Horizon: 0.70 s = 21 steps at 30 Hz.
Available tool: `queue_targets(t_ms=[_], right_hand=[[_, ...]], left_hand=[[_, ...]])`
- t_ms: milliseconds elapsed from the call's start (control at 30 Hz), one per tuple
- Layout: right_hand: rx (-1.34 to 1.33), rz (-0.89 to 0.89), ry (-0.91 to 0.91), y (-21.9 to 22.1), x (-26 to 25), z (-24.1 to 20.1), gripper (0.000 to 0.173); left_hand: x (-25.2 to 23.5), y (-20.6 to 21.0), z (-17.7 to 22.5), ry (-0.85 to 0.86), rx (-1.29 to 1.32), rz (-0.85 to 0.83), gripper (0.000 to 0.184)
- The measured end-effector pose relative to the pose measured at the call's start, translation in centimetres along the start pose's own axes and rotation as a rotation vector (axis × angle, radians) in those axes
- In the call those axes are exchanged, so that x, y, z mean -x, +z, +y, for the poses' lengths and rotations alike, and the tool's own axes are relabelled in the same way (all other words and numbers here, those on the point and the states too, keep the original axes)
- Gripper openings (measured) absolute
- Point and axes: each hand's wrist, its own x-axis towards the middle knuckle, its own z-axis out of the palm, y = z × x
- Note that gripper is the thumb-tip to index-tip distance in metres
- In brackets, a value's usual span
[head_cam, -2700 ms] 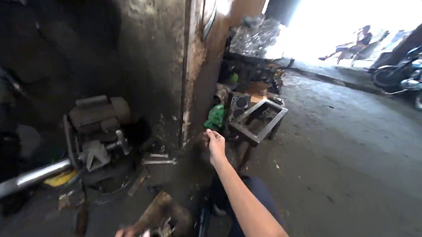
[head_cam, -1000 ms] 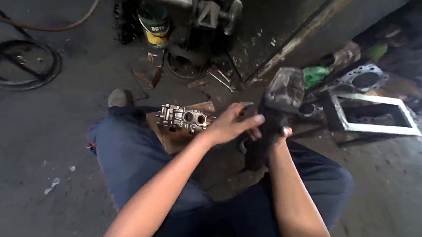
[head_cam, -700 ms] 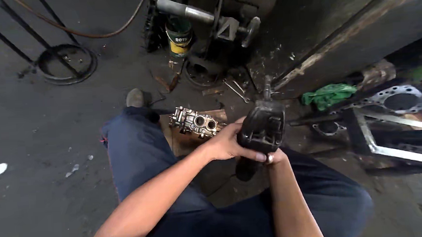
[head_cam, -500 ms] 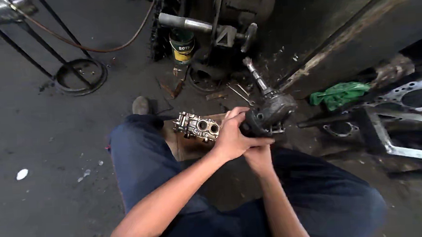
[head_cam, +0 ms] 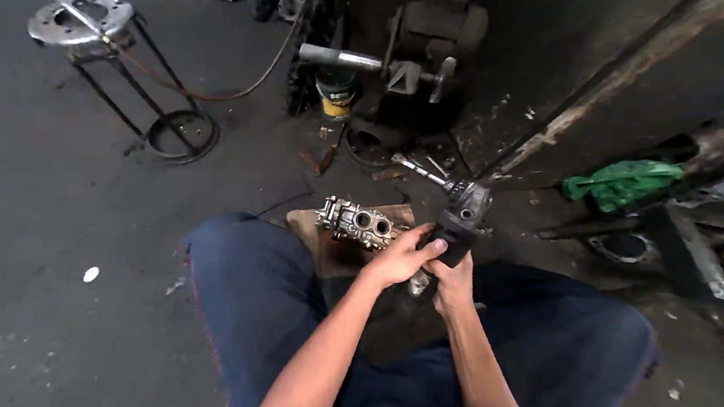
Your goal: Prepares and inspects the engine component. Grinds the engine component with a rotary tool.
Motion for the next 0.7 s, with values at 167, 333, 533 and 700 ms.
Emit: queue_targets(t_ms=[167,333,533,700], right_hand=[[0.242,0.024,-0.08,1.0,-0.6,0.3,0.09],[0.414,0.026,-0.048,1.2,-1.2,2.9,0.091],[0.408,0.01,0.071,2.1,-2.1,3.7,0.085],[0.543,-0.061,0.077,2.2,-2.2,1.9,0.086]], left_hand=[[-0.3,0.4,-3.6,0.02,0.125,0.167,0.056],[-0.7,-0.3,-7.2,-0.021,0.319,0.222,0.05],[-0.8,-3.1,-8.3,-0.065,0.448,0.119,0.052],[-0.4,-2.8,-8.0,-0.065,0.595,0.136,0.051]])
